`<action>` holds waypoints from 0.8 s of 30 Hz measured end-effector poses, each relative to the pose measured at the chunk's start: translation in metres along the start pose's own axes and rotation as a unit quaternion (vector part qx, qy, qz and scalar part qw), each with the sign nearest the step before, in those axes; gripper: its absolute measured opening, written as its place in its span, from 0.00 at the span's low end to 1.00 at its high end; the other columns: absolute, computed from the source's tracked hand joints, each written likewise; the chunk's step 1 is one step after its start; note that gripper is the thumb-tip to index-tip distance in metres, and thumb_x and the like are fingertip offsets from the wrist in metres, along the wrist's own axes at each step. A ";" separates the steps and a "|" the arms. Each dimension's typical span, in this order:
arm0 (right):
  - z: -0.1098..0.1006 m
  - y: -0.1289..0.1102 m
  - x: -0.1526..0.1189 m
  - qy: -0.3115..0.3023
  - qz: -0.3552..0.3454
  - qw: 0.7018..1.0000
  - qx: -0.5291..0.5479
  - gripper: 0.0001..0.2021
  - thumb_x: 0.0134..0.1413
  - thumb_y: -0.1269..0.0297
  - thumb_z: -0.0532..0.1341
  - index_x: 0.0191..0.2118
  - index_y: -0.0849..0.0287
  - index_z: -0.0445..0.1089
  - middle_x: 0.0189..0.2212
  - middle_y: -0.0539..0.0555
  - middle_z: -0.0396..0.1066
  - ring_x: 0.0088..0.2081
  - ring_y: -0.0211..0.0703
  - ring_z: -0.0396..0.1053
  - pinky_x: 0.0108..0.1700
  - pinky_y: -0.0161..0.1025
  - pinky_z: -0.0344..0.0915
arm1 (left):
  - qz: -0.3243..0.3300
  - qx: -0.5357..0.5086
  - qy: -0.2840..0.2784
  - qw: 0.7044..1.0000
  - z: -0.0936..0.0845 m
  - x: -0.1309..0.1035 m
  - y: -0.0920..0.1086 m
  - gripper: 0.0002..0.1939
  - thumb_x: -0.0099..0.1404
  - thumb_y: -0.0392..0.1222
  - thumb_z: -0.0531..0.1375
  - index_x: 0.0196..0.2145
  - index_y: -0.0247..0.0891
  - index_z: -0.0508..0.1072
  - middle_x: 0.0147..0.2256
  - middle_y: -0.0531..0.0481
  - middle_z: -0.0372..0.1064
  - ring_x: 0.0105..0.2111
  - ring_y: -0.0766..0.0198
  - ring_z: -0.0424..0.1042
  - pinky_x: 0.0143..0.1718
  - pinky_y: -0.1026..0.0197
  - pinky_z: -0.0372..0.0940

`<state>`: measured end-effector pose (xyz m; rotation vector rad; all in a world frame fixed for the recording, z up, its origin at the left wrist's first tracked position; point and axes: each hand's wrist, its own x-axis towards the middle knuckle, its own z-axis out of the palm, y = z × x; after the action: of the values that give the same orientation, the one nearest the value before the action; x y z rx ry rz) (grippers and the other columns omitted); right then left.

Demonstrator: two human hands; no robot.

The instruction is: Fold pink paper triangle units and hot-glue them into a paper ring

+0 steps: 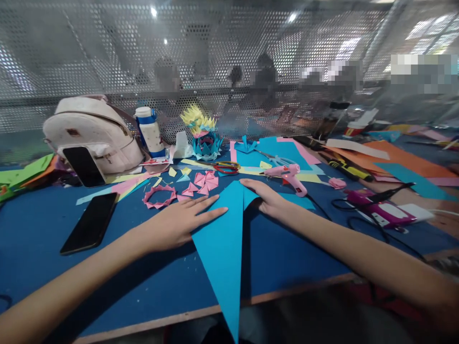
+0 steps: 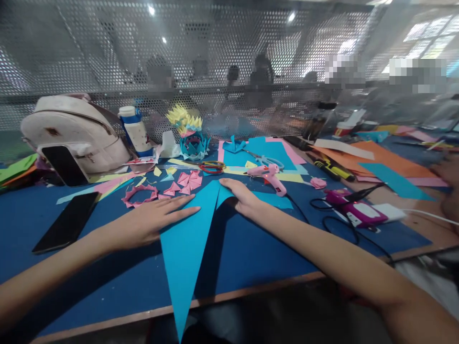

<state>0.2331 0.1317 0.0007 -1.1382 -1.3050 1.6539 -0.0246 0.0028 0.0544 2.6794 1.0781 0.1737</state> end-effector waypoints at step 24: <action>-0.009 -0.014 -0.022 -0.200 -0.137 0.887 -0.393 0.13 0.61 0.53 0.59 0.36 0.56 0.75 0.32 0.51 0.74 0.32 0.42 0.67 0.33 0.37 0.60 | -0.339 -0.331 0.210 0.855 0.023 -0.013 -0.035 0.19 0.66 0.57 0.54 0.41 0.40 0.74 0.46 0.44 0.75 0.46 0.50 0.73 0.48 0.51 0.68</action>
<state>0.2492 0.1180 0.0182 -0.9778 -2.4202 1.1863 -0.0523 0.0136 0.0225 1.5711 1.6403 0.8389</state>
